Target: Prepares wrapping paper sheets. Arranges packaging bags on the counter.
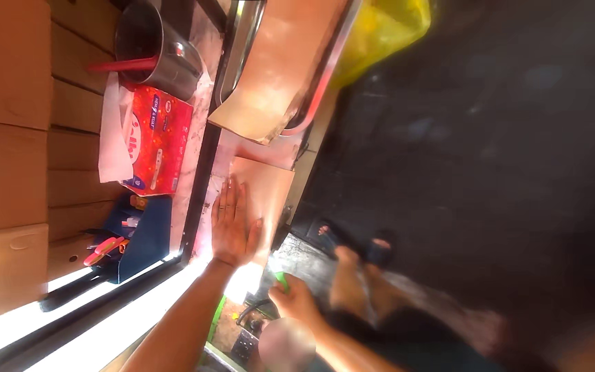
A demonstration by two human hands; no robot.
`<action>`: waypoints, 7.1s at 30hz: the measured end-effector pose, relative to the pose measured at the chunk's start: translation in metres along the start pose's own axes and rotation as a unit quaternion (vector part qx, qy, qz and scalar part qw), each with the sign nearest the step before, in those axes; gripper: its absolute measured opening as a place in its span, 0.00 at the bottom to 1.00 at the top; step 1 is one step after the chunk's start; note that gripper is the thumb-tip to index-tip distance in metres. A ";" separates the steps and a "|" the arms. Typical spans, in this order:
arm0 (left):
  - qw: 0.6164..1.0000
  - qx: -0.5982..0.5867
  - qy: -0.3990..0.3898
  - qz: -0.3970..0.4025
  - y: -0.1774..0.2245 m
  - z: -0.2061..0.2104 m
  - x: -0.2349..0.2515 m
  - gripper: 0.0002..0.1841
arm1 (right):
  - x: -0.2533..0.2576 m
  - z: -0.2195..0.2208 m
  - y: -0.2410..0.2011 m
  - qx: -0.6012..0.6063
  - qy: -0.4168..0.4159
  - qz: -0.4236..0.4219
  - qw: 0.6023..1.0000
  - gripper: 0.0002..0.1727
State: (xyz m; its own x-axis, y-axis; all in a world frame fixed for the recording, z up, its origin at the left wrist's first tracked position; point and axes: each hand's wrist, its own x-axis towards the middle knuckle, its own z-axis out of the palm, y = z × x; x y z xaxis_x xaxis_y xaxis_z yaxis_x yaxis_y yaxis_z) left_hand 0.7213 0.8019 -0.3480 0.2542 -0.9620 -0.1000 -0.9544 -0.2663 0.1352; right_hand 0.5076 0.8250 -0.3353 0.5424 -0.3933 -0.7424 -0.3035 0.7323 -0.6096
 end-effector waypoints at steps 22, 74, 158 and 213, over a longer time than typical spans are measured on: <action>1.000 0.007 -0.004 -0.004 -0.002 0.000 0.000 0.43 | 0.043 0.000 -0.033 0.007 -0.035 -0.022 0.999 0.08; 1.000 0.009 -0.005 -0.023 0.002 0.002 0.000 0.45 | 0.070 -0.029 -0.084 -0.006 -0.009 -0.007 1.000 0.07; 1.000 0.011 -0.007 0.000 -0.003 0.002 0.001 0.49 | 0.081 -0.136 -0.180 -0.033 0.131 -0.102 0.986 0.15; 0.420 -0.653 0.011 -0.630 0.088 -0.055 -0.157 0.36 | -0.005 0.016 -0.393 -0.621 -0.137 -0.356 0.685 0.18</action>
State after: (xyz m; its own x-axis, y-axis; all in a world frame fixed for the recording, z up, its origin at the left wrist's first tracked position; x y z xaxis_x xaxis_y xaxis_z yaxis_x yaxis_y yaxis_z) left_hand 0.6064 0.9262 -0.2665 0.4439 -0.0026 -0.8961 0.8361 -0.3584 0.4152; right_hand 0.6364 0.5477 -0.0874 0.9744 -0.1607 -0.1572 -0.2248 -0.6952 -0.6827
